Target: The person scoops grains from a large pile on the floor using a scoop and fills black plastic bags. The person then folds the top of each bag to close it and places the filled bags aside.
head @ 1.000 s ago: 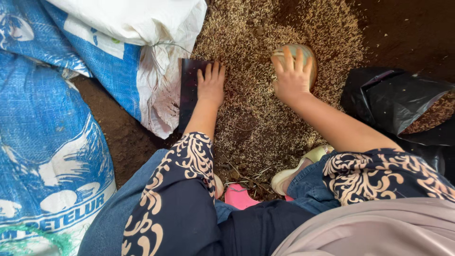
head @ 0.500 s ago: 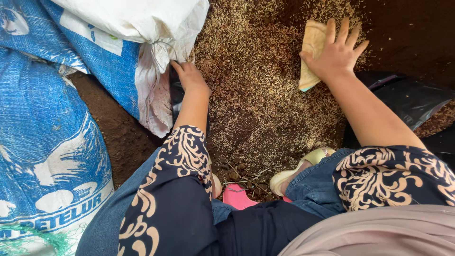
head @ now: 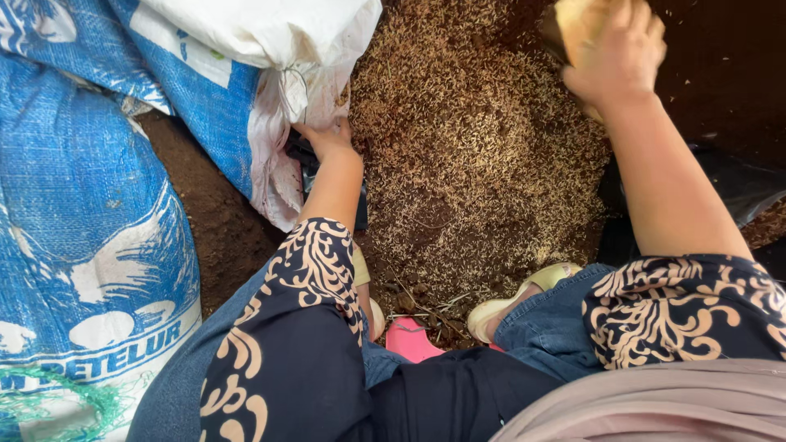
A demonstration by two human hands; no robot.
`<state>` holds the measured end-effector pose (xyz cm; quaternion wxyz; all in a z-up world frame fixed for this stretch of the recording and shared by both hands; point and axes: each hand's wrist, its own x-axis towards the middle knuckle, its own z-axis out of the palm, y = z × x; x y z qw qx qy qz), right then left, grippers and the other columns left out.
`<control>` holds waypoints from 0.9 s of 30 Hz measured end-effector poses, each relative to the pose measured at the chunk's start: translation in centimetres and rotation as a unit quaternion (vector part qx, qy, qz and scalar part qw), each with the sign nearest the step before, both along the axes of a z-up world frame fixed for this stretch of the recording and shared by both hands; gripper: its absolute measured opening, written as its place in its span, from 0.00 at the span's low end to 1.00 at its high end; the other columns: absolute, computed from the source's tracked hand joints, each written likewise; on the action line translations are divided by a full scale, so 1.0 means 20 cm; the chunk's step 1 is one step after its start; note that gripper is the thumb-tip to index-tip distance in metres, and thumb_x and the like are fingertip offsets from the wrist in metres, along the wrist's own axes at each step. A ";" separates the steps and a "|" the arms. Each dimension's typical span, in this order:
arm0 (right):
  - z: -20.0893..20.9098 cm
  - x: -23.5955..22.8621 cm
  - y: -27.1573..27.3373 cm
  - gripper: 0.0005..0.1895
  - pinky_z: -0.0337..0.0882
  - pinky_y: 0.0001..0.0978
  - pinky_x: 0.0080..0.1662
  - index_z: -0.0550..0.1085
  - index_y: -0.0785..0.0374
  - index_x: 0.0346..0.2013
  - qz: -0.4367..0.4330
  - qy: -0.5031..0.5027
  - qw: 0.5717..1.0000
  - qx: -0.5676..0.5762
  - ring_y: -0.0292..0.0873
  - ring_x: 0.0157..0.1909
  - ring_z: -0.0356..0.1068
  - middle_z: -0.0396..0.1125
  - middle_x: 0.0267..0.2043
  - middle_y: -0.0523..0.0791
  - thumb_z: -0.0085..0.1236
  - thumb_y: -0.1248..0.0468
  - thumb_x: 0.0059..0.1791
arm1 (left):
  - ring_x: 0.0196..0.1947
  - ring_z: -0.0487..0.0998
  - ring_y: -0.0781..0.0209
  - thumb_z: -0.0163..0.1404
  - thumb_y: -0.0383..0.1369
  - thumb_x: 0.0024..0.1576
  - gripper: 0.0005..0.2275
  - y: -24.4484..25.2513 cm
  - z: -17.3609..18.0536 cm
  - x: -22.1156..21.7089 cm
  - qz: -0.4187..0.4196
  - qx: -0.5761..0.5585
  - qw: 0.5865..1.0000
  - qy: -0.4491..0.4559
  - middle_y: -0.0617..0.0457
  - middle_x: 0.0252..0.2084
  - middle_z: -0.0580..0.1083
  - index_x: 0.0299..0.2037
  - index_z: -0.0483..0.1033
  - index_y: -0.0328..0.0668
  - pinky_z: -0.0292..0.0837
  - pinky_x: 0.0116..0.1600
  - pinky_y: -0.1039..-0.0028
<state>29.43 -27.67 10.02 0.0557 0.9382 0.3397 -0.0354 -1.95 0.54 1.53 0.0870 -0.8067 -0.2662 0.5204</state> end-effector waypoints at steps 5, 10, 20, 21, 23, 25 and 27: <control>-0.02 -0.21 0.47 0.42 0.61 0.53 0.65 0.61 0.53 0.71 0.314 -0.038 0.931 0.182 0.55 0.68 0.58 0.60 0.67 0.50 0.71 0.61 0.45 | 0.75 0.52 0.33 0.44 0.52 0.63 0.36 -0.06 -0.13 0.01 0.030 -0.007 0.999 0.008 0.37 0.78 0.50 0.78 0.39 0.62 0.33 0.66 0.24; -0.03 -0.43 0.84 0.48 0.55 0.56 0.69 0.62 0.43 0.73 0.386 -0.159 0.903 0.104 0.55 0.71 0.55 0.59 0.67 0.50 0.72 0.59 0.40 | 0.76 0.48 0.34 0.38 0.52 0.66 0.32 -0.06 -0.17 -0.02 0.044 -0.009 0.999 0.006 0.37 0.77 0.51 0.78 0.39 0.65 0.31 0.67 0.24; 0.18 -0.54 0.42 0.48 0.57 0.53 0.70 0.63 0.40 0.71 0.457 0.046 0.885 -0.073 0.53 0.70 0.58 0.61 0.69 0.46 0.73 0.60 0.38 | 0.74 0.52 0.28 0.56 0.62 0.50 0.56 -0.06 -0.03 0.01 0.143 -0.029 0.978 -0.151 0.22 0.74 0.52 0.78 0.31 0.43 0.37 0.71 0.32; 0.20 -0.53 0.39 0.49 0.58 0.52 0.69 0.64 0.40 0.70 0.458 0.041 0.885 -0.066 0.53 0.69 0.58 0.61 0.68 0.47 0.73 0.60 0.36 | 0.74 0.52 0.28 0.58 0.61 0.49 0.57 -0.07 -0.07 0.01 0.143 -0.031 0.978 -0.147 0.22 0.74 0.50 0.78 0.31 0.43 0.37 0.70 0.34; 0.19 -0.46 0.37 0.47 0.59 0.52 0.68 0.65 0.43 0.71 0.434 0.009 0.900 -0.031 0.54 0.68 0.59 0.62 0.68 0.48 0.72 0.62 0.38 | 0.74 0.50 0.29 0.61 0.58 0.48 0.58 -0.07 -0.17 0.00 0.138 -0.036 0.979 -0.142 0.21 0.75 0.47 0.78 0.31 0.42 0.37 0.70 0.38; 0.14 -0.32 0.38 0.41 0.62 0.52 0.68 0.67 0.46 0.73 0.389 -0.039 0.920 0.020 0.54 0.68 0.60 0.64 0.66 0.50 0.70 0.63 0.46 | 0.74 0.50 0.28 0.57 0.51 0.53 0.50 -0.11 -0.29 -0.03 0.076 0.038 0.979 -0.186 0.20 0.72 0.51 0.76 0.34 0.37 0.37 0.71 0.37; 0.06 -0.11 0.48 0.35 0.63 0.55 0.66 0.67 0.55 0.70 0.353 -0.067 0.923 0.139 0.56 0.68 0.61 0.64 0.65 0.54 0.68 0.63 0.50 | 0.74 0.49 0.27 0.55 0.46 0.56 0.46 -0.14 -0.37 -0.05 0.043 0.051 0.978 -0.196 0.19 0.71 0.53 0.76 0.36 0.33 0.37 0.71 0.38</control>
